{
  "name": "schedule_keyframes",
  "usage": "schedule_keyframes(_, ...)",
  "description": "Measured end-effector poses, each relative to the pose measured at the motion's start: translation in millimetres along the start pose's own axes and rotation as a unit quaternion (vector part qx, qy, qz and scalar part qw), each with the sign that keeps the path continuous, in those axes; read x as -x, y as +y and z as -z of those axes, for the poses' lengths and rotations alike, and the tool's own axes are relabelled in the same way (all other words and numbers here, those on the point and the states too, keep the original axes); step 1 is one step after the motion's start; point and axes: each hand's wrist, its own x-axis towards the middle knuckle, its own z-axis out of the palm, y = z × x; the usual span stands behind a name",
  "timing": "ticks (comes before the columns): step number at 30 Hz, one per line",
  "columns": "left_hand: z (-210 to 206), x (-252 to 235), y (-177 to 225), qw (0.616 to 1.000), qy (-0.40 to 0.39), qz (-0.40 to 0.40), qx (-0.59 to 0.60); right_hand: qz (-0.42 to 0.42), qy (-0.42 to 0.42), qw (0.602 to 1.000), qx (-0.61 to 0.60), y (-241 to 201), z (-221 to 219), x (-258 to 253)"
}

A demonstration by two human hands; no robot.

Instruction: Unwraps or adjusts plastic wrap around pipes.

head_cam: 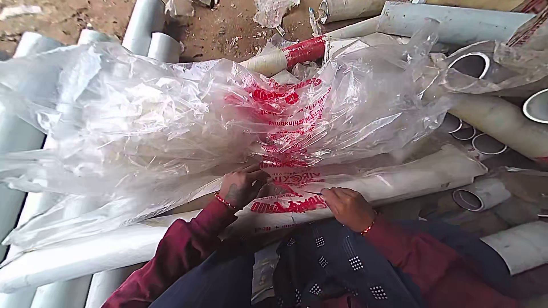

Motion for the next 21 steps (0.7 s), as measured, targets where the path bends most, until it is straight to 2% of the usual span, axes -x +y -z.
schedule_keyframes(2,-2,-1,7,0.996,0.065,-0.038,-0.036,0.06,0.006,0.998,0.016,-8,-1,-6)
schedule_keyframes(5,-1,0,10,0.989,0.118,-0.053,-0.067,0.124,0.033,0.99,0.067,-23,-4,-14)
schedule_keyframes(9,6,3,9,0.98,0.166,-0.073,-0.083,0.082,0.015,0.972,0.222,-37,-8,-18)
schedule_keyframes(12,7,4,9,0.974,0.187,-0.101,-0.082,0.049,-0.004,0.957,0.288,-38,-4,-23)
schedule_keyframes(17,3,7,7,0.973,0.189,-0.103,-0.088,0.086,0.023,0.952,0.293,-36,1,-40)
schedule_keyframes(21,2,4,8,0.967,0.208,-0.11,-0.094,0.12,0.019,0.948,0.294,-35,-17,-51)
